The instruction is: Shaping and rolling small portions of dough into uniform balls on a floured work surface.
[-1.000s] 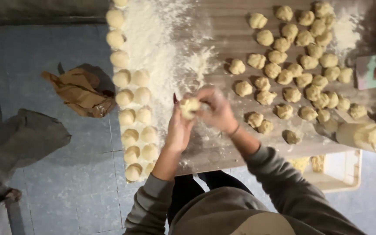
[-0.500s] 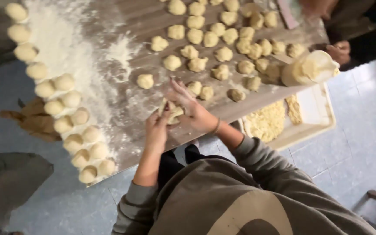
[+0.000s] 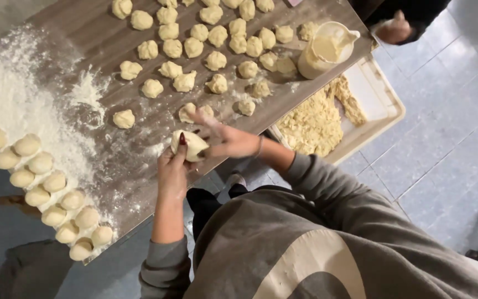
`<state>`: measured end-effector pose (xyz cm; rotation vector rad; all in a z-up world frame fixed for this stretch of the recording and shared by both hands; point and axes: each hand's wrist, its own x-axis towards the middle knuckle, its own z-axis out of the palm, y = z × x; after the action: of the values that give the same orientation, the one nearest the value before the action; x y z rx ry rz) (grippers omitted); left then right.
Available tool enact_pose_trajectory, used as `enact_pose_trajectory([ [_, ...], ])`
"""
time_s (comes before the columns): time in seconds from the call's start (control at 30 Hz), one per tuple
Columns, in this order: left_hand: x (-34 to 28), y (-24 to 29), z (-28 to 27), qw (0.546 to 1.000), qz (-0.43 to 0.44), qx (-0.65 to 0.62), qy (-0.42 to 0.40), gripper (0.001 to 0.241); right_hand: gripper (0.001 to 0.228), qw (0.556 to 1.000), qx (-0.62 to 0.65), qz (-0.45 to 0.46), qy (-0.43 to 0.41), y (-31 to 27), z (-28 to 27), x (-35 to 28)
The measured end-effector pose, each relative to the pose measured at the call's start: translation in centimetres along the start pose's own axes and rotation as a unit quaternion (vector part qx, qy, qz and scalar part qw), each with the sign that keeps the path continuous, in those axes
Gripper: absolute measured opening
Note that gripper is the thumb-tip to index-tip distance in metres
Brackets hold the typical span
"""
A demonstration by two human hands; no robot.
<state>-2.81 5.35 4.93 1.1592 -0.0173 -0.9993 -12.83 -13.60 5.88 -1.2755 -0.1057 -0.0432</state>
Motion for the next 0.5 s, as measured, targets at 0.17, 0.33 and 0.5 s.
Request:
enact_pose_trajectory([
  [0.17,1.5,-3.4,-0.8,0.998,-0.031,-0.038,0.042,0.042,0.042,0.992,-0.105,0.064,-0.034,-1.8,0.2,-0.5],
  [0.33,1.0,-2.8,-1.0,0.963,-0.049,-0.26,-0.045,0.044,0.039,0.881,-0.436,-0.182,-0.005,-3.1,1.2,1.1],
  [0.5,0.2,-4.2,-1.9,0.993,0.061,-0.102,-0.006,0.037,0.076,0.988,-0.131,-0.035,-0.069,-2.2,-0.1,1.2],
])
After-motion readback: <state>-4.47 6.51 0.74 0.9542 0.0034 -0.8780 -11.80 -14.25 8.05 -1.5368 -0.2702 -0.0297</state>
